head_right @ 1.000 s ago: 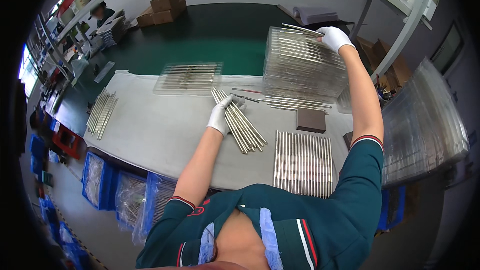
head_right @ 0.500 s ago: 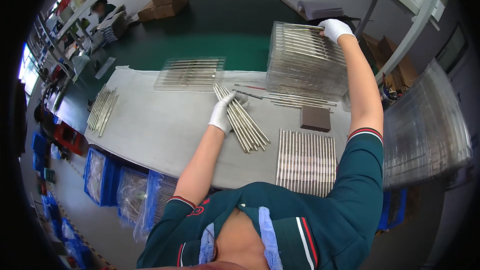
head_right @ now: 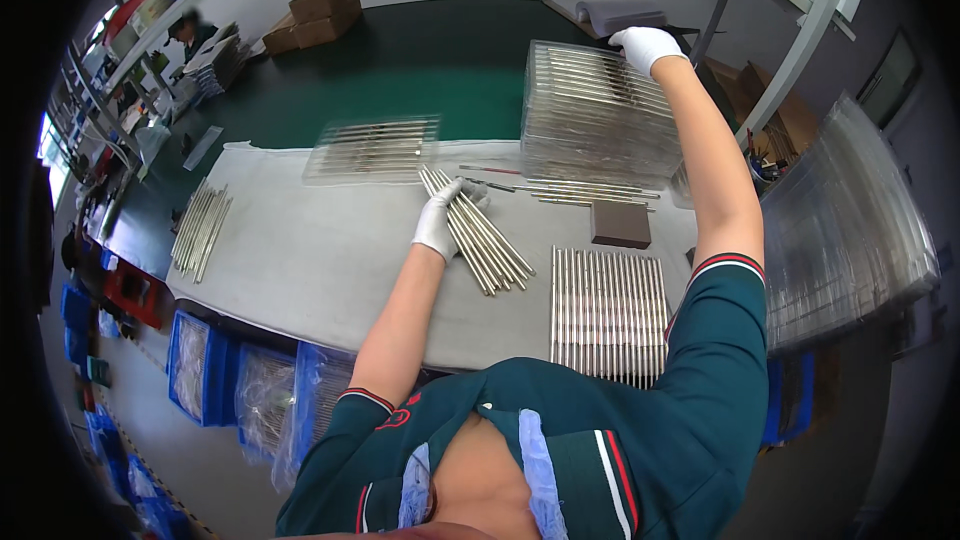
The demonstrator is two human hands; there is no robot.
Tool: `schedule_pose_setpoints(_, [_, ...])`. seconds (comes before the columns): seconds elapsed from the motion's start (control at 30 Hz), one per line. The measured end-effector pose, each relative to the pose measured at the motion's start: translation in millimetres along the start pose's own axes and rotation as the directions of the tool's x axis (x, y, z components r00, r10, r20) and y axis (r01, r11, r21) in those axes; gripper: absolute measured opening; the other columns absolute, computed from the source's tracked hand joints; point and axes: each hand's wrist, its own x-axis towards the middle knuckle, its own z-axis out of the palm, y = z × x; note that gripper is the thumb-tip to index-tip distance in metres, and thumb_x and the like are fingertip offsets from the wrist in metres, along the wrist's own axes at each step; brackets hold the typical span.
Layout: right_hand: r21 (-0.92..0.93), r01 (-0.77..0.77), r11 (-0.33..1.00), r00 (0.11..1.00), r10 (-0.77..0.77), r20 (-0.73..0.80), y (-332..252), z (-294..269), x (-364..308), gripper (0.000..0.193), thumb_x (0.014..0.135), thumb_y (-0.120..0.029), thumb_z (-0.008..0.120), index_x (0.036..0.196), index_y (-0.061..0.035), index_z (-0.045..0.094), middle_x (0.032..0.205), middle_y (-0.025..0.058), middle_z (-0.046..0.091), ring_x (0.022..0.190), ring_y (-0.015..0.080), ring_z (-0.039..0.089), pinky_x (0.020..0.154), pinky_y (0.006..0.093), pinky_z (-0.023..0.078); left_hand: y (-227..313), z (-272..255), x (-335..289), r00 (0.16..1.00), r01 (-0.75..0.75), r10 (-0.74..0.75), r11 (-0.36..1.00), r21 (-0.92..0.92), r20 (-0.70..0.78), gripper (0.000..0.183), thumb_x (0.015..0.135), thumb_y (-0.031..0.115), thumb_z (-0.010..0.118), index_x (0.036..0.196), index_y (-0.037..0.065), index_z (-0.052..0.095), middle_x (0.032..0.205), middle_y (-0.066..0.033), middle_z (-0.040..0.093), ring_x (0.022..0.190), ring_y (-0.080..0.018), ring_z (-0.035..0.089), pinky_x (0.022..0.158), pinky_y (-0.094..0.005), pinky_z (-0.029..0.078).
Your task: The worker is arranging and aligning thin metal rods into groups and placing them into clear plastic trays at a factory assembly station.
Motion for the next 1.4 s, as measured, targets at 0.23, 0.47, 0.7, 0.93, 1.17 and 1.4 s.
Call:
schedule_pose_setpoints(0.23, [-0.213, 0.33, 0.92, 0.718, -0.391, -0.577, -49.1, -91.7, -166.7, 0.031, 0.08, -0.018, 0.064, 0.11, -0.0121, 0.064, 0.111, 0.0039, 0.064, 0.101, 0.0234, 0.059, 0.096, 0.0381, 0.043, -0.1, 0.4, 2.5, 0.998, 0.053, -0.053, 0.998, 0.027, -0.024, 0.016, 0.089, 0.02, 0.057, 0.091, 0.004, 0.055, 0.092, -0.012, 0.061, 0.086, -0.0246, 0.061, 0.08, -0.0399, 0.053])
schedule_pose_setpoints(0.47, [-0.179, -0.139, 0.974, 0.661, -0.043, -0.749, 19.7, -158.8, -348.2, 0.042, 0.083, -0.022, 0.066, 0.123, -0.0123, 0.057, 0.116, 0.007, 0.063, 0.109, 0.0241, 0.057, 0.101, 0.0382, 0.038, 4.3, -12.2, 18.9, 1.0, 0.027, -0.027, 0.994, 0.109, -0.003, 0.017, 0.089, 0.021, 0.057, 0.088, 0.004, 0.057, 0.093, -0.0111, 0.061, 0.088, -0.0277, 0.06, 0.084, -0.0406, 0.052])
schedule_pose_setpoints(0.7, [0.432, -0.542, 0.72, 0.619, 0.69, -0.374, 136.8, -172.1, -440.7, 0.041, 0.085, -0.035, 0.065, 0.117, -0.0092, 0.062, 0.101, 0.0066, 0.066, 0.1, 0.0159, 0.058, 0.088, 0.0257, 0.043, 7.5, -10.8, 18.7, 1.0, 0.029, -0.027, 0.992, 0.124, -0.014, 0.022, 0.089, 0.022, 0.058, 0.096, 0.001, 0.056, 0.092, -0.0122, 0.061, 0.089, -0.0258, 0.06, 0.088, -0.0383, 0.051])
schedule_pose_setpoints(0.93, [0.415, -0.376, 0.828, 0.825, 0.504, -0.258, 145.4, -192.1, -432.3, 0.034, 0.083, -0.026, 0.069, 0.104, -0.0001, 0.065, 0.091, 0.0004, 0.064, 0.088, 0.0084, 0.056, 0.082, 0.0231, 0.044, 6.0, -16.6, 22.0, 0.998, -0.023, 0.016, 0.992, 0.128, 0.053, 0.019, 0.09, 0.022, 0.057, 0.085, 0.004, 0.057, 0.092, -0.0123, 0.061, 0.089, -0.028, 0.06, 0.087, -0.0403, 0.05])
schedule_pose_setpoints(1.17, [0.292, -0.461, 0.838, 0.854, 0.509, -0.112, 149.4, -219.0, -420.8, 0.035, 0.08, -0.028, 0.071, 0.099, 0.0006, 0.067, 0.09, 0.0016, 0.066, 0.082, 0.0085, 0.058, 0.078, 0.0234, 0.046, 6.1, -17.6, 23.1, 0.999, -0.01, 0.004, 0.99, 0.142, 0.042, 0.019, 0.09, 0.021, 0.056, 0.082, 0.005, 0.057, 0.092, -0.0124, 0.061, 0.089, -0.0288, 0.059, 0.085, -0.0401, 0.051])
schedule_pose_setpoints(1.4, [-0.027, -0.728, 0.685, 0.65, 0.677, -0.345, 162.8, -241.2, -406.1, 0.03, 0.091, -0.033, 0.056, 0.101, -0.0057, 0.064, 0.073, 0.0007, 0.058, 0.065, 0.0087, 0.05, 0.063, 0.0248, 0.042, 7.1, -16.3, 22.4, 0.999, 0.004, -0.009, 0.992, 0.128, 0.034, 0.019, 0.09, 0.022, 0.056, 0.083, 0.005, 0.057, 0.094, -0.0123, 0.061, 0.089, -0.029, 0.059, 0.084, -0.041, 0.05])
